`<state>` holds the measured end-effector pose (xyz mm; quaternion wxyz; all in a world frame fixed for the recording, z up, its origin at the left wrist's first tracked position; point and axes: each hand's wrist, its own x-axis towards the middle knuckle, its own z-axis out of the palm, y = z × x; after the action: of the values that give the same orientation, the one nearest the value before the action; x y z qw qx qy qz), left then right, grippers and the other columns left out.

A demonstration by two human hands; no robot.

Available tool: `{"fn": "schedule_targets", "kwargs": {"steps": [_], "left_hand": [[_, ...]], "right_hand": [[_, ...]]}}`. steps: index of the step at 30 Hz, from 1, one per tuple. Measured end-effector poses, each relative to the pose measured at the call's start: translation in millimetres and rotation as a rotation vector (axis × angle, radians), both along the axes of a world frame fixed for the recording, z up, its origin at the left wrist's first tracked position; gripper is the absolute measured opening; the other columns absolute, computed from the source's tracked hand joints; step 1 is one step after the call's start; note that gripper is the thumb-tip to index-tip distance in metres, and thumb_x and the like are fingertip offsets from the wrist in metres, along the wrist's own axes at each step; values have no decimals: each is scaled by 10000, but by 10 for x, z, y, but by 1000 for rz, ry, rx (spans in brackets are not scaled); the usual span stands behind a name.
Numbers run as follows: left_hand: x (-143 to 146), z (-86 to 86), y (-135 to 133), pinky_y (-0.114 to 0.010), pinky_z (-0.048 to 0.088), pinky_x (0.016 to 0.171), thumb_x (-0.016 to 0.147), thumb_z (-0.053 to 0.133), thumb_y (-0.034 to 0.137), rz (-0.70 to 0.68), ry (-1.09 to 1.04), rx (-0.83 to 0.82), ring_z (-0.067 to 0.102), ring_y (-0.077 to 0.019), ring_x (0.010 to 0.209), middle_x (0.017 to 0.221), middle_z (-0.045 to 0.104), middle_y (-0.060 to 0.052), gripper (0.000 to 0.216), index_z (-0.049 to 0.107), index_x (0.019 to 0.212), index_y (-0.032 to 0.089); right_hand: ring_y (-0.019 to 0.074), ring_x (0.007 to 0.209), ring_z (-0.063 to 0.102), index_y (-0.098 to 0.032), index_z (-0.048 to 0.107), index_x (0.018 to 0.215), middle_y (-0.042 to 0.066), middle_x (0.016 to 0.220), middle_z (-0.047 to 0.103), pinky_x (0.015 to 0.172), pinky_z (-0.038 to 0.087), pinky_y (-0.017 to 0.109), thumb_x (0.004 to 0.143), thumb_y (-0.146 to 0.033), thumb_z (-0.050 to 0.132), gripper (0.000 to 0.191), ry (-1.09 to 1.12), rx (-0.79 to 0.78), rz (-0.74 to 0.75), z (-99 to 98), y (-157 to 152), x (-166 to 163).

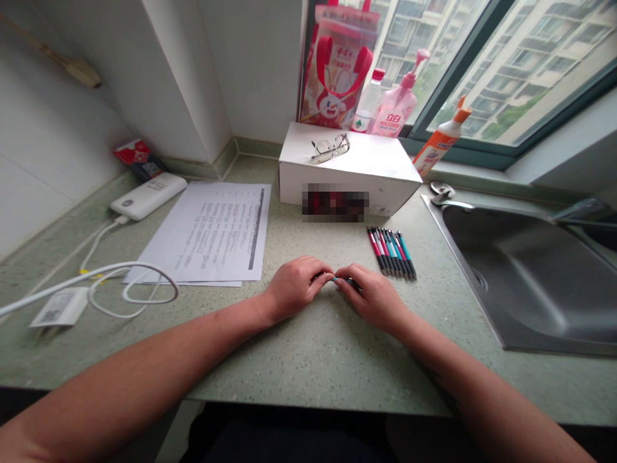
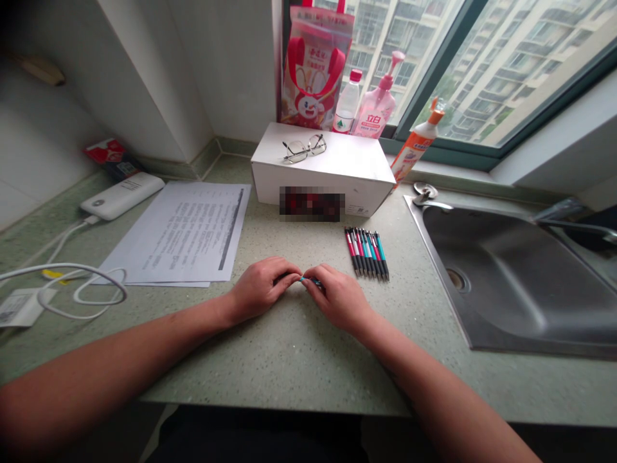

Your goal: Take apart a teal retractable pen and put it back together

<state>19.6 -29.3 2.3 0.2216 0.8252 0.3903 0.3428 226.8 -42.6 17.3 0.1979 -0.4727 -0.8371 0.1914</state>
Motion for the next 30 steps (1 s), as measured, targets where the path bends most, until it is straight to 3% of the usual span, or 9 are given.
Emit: {"fn": "schedule_targets", "kwargs": {"steps": [6, 30], "left_hand": [[2, 0, 2, -313, 498, 785, 960, 575, 259, 2, 6, -12, 650, -176, 846, 906, 723, -36, 145, 689, 946, 171], [0, -3, 0, -319, 509, 801, 974, 540, 290, 4, 17, -21, 651, -177, 857, 901, 719, -45, 192, 692, 946, 174]], "right_hand": [[186, 816, 656, -220, 606, 1036, 56, 962, 700, 708, 468, 300, 958, -344, 550, 157, -1, 11, -5, -12, -7, 12], [198, 862, 670, -222, 633, 1031, 64, 987, 700, 742, 485, 317, 995, -356, 478, 208, -19, -9, 4, -16, 1, 0]]}}
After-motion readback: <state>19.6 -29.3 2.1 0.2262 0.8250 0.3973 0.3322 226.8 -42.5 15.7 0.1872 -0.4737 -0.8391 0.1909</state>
